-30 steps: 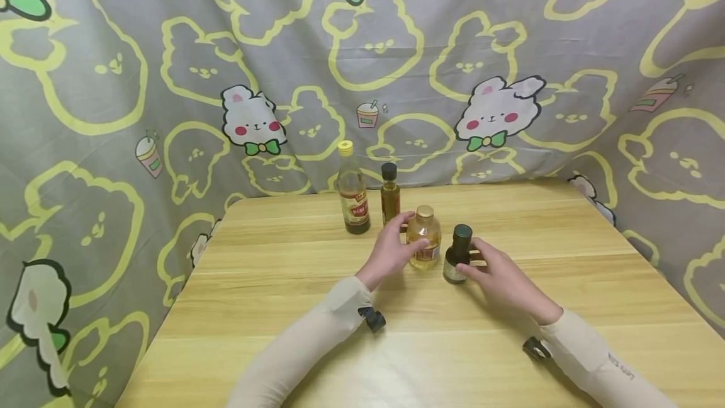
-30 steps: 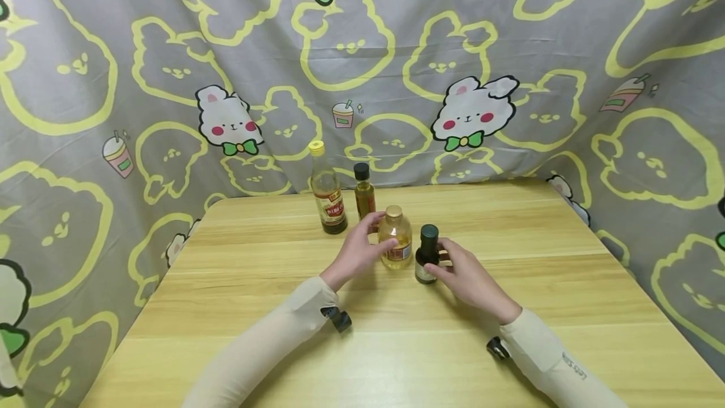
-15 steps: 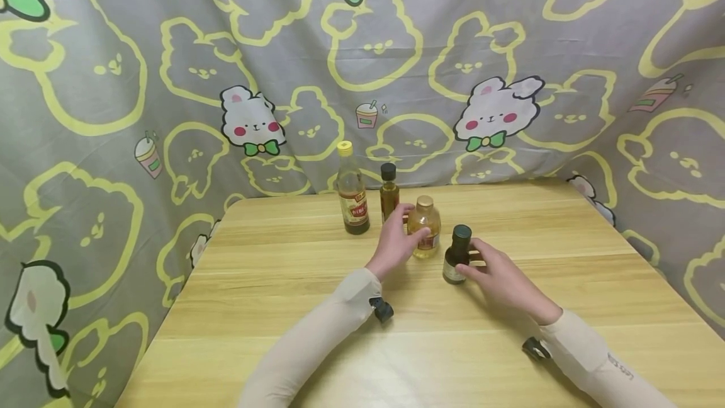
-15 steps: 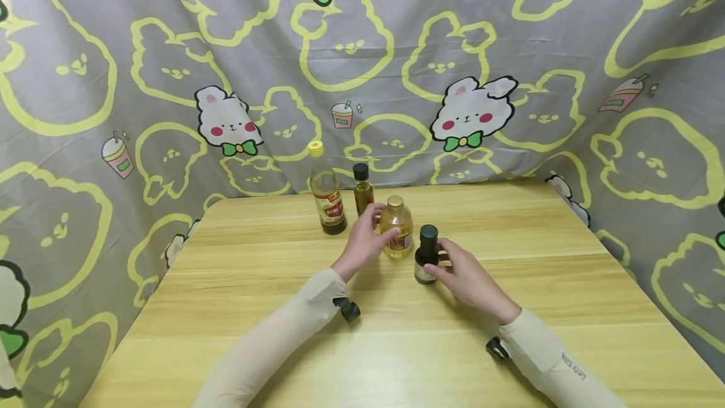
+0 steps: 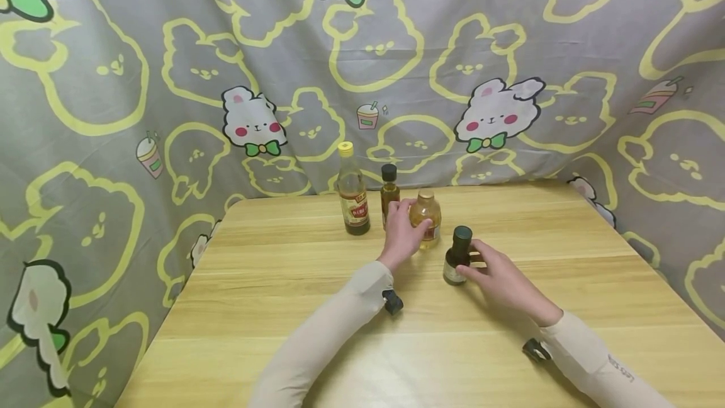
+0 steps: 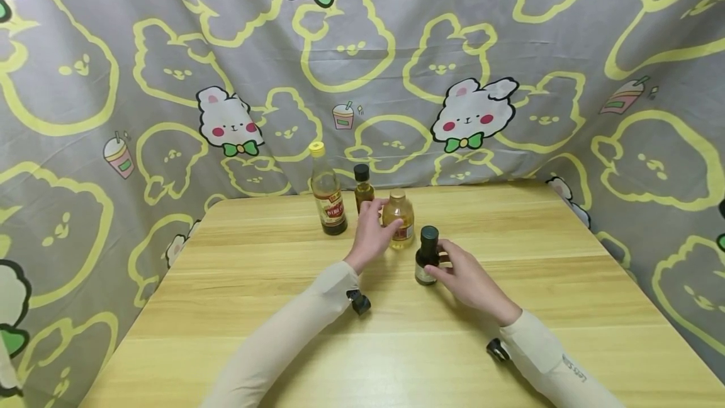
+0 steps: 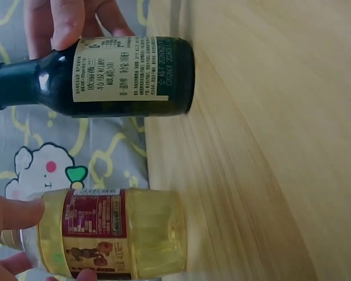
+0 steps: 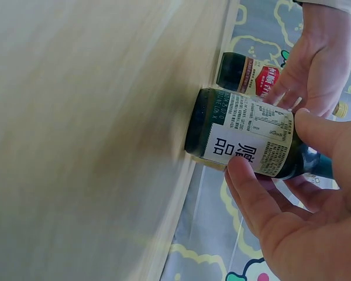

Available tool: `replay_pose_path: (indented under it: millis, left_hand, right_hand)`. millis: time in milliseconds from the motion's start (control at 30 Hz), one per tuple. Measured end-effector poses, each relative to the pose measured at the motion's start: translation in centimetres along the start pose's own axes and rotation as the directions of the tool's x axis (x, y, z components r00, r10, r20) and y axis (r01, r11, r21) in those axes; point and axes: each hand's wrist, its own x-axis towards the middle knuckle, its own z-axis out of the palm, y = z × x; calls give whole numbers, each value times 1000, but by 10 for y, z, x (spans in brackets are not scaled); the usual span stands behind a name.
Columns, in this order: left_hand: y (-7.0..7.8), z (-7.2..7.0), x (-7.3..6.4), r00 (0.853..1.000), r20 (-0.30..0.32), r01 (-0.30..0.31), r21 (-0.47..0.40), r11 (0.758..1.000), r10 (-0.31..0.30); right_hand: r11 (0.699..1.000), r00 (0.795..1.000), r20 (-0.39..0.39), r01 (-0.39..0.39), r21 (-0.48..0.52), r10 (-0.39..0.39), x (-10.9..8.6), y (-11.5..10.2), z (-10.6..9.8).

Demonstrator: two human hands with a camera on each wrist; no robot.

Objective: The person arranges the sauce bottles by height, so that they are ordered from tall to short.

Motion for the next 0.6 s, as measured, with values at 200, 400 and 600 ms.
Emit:
replay_pose_path:
  millis: [200,400,600]
  left_hand:
    - [1,8,4,999,-43,-7,-9,1000,7]
    - [1,12,7,997,-73,-10,-28,1000,8]
    - [2,16,12,997,-82,15,-38,999,-18]
  right_hand:
    - [1000,1000,-1,10,5,-10,-1,-1,0]
    - [1000,1000,0,10,11,-10,0,-1,0]
    - [1000,1000,-4,9,1,-9,0,0,0]
